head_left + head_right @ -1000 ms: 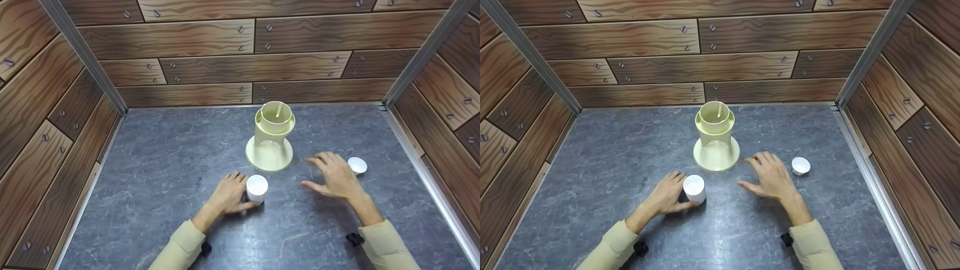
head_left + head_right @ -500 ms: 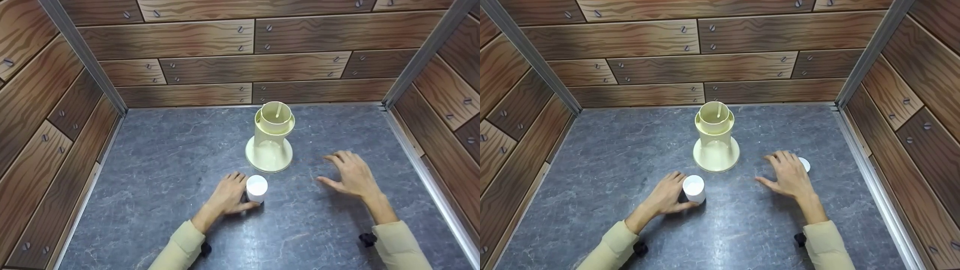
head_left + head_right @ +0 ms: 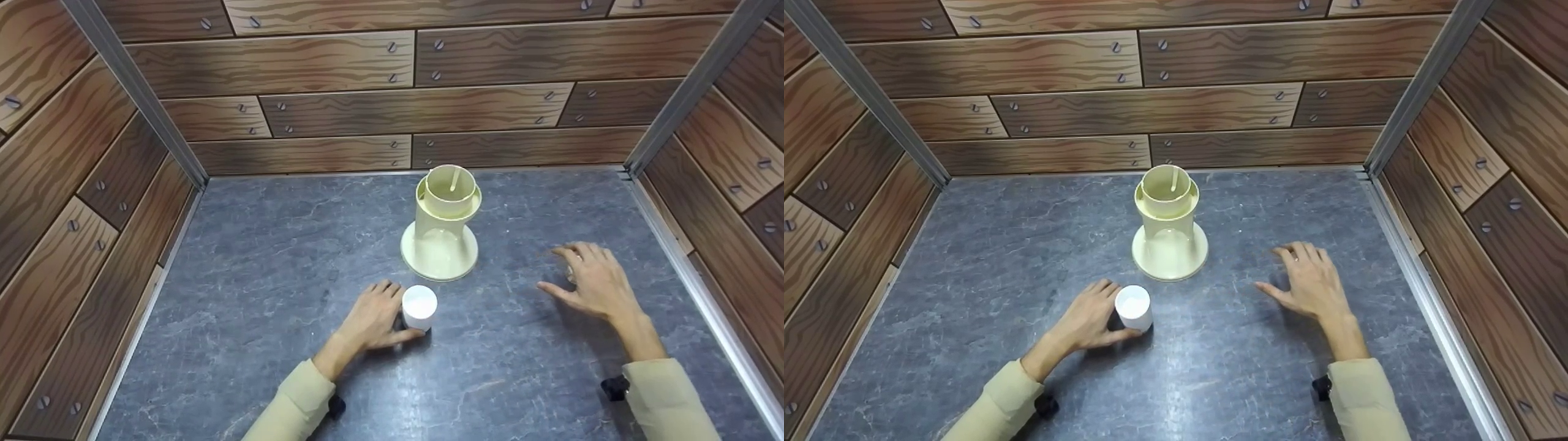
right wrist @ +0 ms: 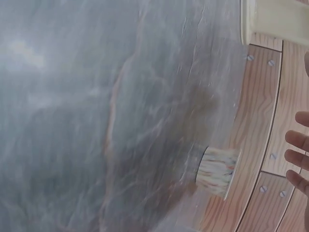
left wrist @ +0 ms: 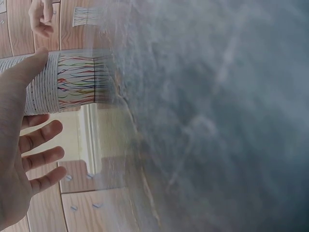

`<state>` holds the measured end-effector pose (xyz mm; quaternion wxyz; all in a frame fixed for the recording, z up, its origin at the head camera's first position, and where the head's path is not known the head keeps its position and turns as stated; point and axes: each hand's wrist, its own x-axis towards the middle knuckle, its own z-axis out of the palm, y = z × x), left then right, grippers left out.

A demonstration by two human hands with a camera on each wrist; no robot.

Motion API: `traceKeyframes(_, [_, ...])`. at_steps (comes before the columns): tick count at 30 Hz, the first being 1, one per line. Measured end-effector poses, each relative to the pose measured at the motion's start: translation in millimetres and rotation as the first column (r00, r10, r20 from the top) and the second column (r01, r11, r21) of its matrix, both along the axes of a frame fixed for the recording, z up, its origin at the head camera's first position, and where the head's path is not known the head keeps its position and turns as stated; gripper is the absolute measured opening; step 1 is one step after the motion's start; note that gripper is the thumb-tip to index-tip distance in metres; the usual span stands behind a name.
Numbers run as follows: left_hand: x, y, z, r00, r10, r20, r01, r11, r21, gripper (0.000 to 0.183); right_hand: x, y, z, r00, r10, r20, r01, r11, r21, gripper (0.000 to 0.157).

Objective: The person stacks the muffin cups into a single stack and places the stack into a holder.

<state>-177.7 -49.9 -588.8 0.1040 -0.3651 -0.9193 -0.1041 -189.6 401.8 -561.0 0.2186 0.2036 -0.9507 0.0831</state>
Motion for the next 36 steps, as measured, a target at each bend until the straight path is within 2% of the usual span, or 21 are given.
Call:
traceKeyframes(16, [0.7,-0.1,0.9,1.000,0.001,-0.009,-0.001,1.000,-0.013,0.079,-3.5,24.6,-5.0,0.984,-0.122,0.132,0.117,0.992,0.051,0.086])
traceKeyframes(23, [0.9,-0.3,0.0,1.000,0.011,0.020,-0.011,1.000,-0.012,0.079,-2.6,32.9,-8.8,0.968,-0.168,0.185,0.159,0.985,0.066,0.089])
traceKeyframes(36, [0.4,0.3,0.1,0.999,0.010,0.035,-0.009,1.000,-0.013,0.079,-2.8,45.3,-18.3,0.943,-0.213,0.256,0.191,0.976,0.108,0.094])
